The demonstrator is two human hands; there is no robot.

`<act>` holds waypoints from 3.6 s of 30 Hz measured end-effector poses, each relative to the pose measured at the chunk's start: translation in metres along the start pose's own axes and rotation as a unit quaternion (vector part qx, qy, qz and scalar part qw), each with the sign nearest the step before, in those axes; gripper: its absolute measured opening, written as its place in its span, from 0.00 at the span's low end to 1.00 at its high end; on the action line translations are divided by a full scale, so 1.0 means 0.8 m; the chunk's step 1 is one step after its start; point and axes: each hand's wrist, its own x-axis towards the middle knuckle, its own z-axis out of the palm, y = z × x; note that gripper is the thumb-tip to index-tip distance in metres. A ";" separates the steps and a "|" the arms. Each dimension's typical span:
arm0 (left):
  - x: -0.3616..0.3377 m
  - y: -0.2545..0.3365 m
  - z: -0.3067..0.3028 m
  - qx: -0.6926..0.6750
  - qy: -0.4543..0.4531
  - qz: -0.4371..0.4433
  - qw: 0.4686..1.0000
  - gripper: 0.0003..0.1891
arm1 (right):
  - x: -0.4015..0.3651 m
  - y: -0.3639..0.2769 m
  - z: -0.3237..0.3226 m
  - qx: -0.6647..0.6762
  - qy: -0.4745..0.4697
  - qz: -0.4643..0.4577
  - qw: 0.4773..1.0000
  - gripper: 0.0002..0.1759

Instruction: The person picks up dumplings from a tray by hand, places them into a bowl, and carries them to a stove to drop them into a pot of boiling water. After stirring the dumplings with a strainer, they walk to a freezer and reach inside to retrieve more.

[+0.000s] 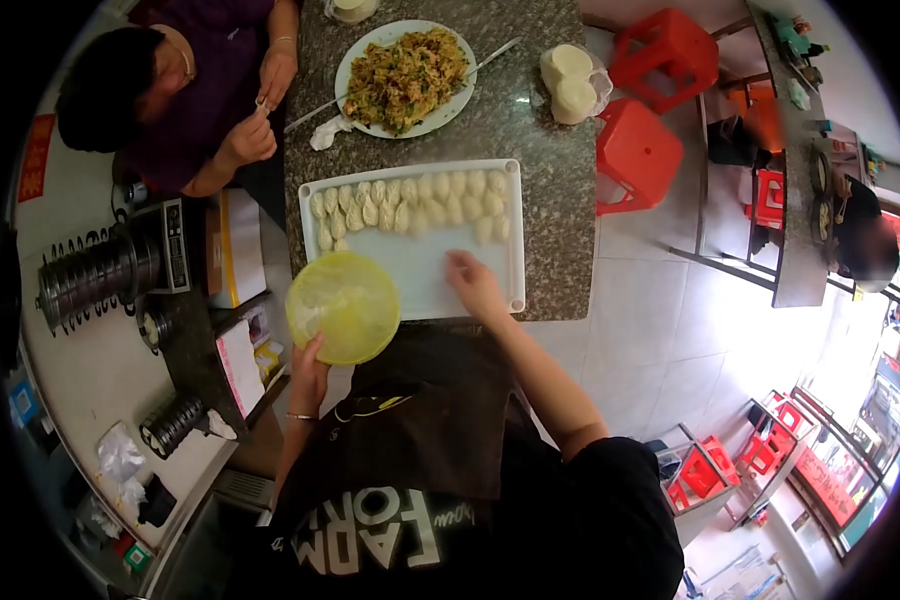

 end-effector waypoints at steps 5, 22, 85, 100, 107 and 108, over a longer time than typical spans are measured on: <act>0.000 -0.003 0.000 0.010 0.006 0.005 1.000 0.28 | 0.030 0.001 0.037 0.078 0.018 -0.012 0.997 0.25; -0.006 0.001 -0.018 0.007 0.033 0.019 0.999 0.30 | 0.043 -0.016 0.040 0.029 0.087 -0.084 0.992 0.21; -0.032 -0.014 -0.071 -0.061 0.026 0.022 0.998 0.26 | 0.071 -0.096 -0.058 -0.189 0.109 -0.102 0.970 0.23; -0.017 -0.047 -0.085 0.286 0.048 0.158 0.944 0.19 | 0.138 -0.153 -0.027 -0.486 -0.007 -0.036 0.873 0.19; -0.012 -0.026 -0.048 -0.004 0.050 0.044 0.998 0.23 | 0.141 -0.147 -0.005 -0.530 0.053 -0.028 0.846 0.19; -0.011 -0.025 -0.047 -0.036 0.046 0.039 0.998 0.26 | 0.139 -0.147 -0.004 -0.520 0.066 -0.040 0.851 0.19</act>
